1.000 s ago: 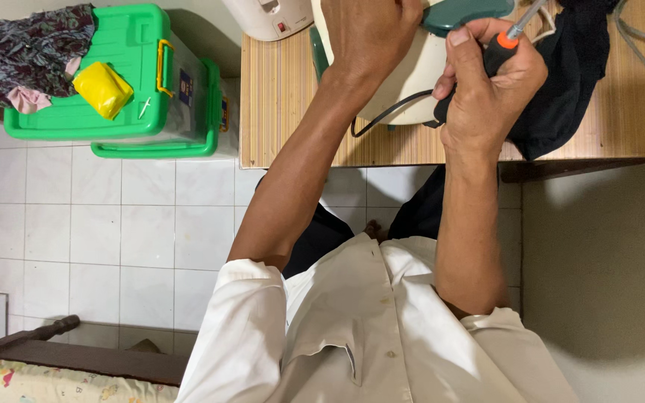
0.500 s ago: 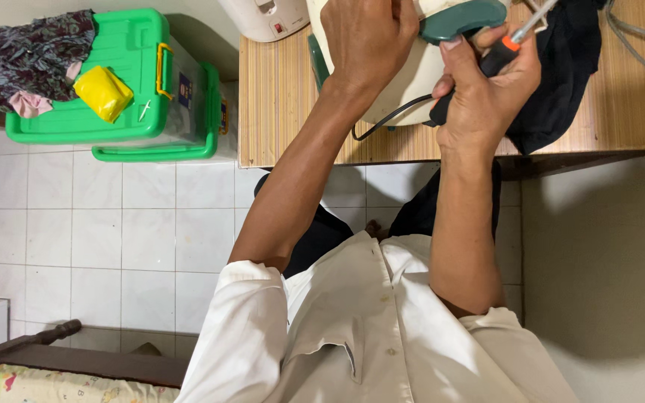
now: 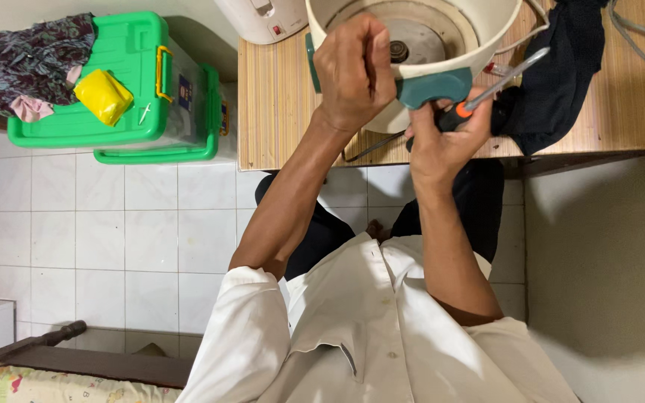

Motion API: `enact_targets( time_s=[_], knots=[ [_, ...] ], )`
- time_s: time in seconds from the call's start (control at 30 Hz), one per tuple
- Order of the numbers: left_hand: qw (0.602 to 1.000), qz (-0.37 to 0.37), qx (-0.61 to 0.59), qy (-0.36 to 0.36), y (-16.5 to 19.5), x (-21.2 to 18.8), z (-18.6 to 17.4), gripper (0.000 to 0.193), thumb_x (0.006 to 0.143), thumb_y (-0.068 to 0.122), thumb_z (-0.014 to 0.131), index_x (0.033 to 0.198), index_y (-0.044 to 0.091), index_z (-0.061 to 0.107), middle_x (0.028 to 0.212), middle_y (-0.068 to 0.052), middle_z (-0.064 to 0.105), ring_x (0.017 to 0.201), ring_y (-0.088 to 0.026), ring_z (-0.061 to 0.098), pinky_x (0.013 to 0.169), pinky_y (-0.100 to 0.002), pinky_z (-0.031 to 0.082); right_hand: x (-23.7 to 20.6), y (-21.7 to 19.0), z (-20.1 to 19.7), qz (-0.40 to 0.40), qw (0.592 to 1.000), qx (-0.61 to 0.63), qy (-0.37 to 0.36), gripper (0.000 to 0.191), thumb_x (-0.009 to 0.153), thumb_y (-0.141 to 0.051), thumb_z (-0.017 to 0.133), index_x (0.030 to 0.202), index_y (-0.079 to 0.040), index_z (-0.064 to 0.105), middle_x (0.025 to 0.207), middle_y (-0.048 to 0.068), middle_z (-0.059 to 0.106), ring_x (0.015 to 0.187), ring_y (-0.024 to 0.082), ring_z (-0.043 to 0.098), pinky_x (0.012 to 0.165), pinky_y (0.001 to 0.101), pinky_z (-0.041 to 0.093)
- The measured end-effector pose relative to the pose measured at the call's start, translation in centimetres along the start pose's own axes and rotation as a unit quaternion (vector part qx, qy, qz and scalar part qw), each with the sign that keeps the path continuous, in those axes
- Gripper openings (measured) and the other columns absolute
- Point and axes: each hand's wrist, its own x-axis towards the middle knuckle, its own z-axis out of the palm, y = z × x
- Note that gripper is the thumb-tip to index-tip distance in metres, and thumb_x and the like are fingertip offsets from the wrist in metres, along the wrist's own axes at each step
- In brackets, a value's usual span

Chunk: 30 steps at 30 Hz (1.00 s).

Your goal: The person sits on the floor and first wipes the motor base of a blender and a small green housing part with a black cloth. They then hold the green housing against the blender base and use a screwdriver to drive and tighten screws, attaching the housing to the appliance.

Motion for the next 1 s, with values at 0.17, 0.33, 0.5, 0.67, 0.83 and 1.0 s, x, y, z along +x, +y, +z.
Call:
enact_targets(
  time_s=[0.17,0.33,0.5,0.67,0.83,1.0],
  knots=[
    [0.999,0.048,-0.021,-0.014,-0.1,-1.8,-1.0,0.006,0.104,0.002,0.055,0.104,-0.001,0.050,0.076,-0.009,0.057,0.059,-0.021,0.046,0.054,-0.037,0.035,-2.0,2.7,-1.5,-0.059,0.997,-0.038,-0.008,0.039,0.102,0.009,0.077,0.117,-0.004,0.043,0.098,0.004,0.051,0.077,0.012,0.051,0.069,0.0263,0.048],
    [0.997,0.059,-0.039,-0.039,0.3,-3.7,-2.4,0.009,0.102,0.001,0.056,0.098,0.001,0.048,0.073,-0.007,0.051,0.058,-0.021,0.040,0.053,-0.039,0.030,-2.8,1.5,-2.7,-0.120,0.983,-0.134,-0.027,0.065,0.093,0.001,0.082,0.136,-0.004,0.033,0.110,0.005,0.054,0.083,0.013,0.056,0.070,0.0243,0.049],
    [0.996,0.034,-0.027,-0.079,2.1,-4.2,-3.8,0.012,0.100,0.000,0.057,0.094,0.005,0.048,0.072,-0.008,0.053,0.056,-0.026,0.042,0.057,-0.042,0.031,-1.8,-0.8,-4.7,-0.222,0.895,-0.355,-0.150,0.081,0.085,-0.003,0.085,0.152,0.006,0.041,0.116,0.020,0.073,0.088,0.021,0.075,0.072,0.0278,0.060],
    [0.963,-0.206,-0.003,-0.174,4.8,-2.2,-5.0,0.013,0.100,-0.003,0.063,0.105,0.002,0.053,0.079,-0.014,0.060,0.066,-0.032,0.060,0.062,-0.045,0.045,-1.1,-0.7,-5.2,-0.248,0.888,-0.353,-0.161,0.071,0.078,-0.005,0.087,0.139,0.006,0.052,0.106,0.018,0.072,0.080,0.022,0.073,0.072,0.0306,0.060],
    [0.882,-0.227,-0.083,-0.405,1.4,2.0,-4.2,0.017,0.083,-0.008,0.062,0.096,0.001,0.057,0.081,-0.015,0.066,0.082,-0.036,0.067,0.070,-0.046,0.049,-1.5,-0.6,-4.6,-0.213,0.906,-0.332,-0.153,0.068,0.080,-0.001,0.087,0.138,0.007,0.053,0.103,0.016,0.072,0.075,0.018,0.070,0.067,0.0288,0.058],
    [0.764,-0.218,-0.142,-0.590,-0.8,3.0,-1.8,0.007,0.076,-0.002,0.068,0.081,-0.001,0.064,0.077,-0.015,0.068,0.074,-0.030,0.068,0.063,-0.040,0.050,-1.6,-0.5,-4.5,-0.206,0.908,-0.335,-0.144,0.067,0.081,0.001,0.086,0.139,0.006,0.053,0.100,0.013,0.071,0.073,0.016,0.070,0.068,0.0279,0.058]
  ],
)
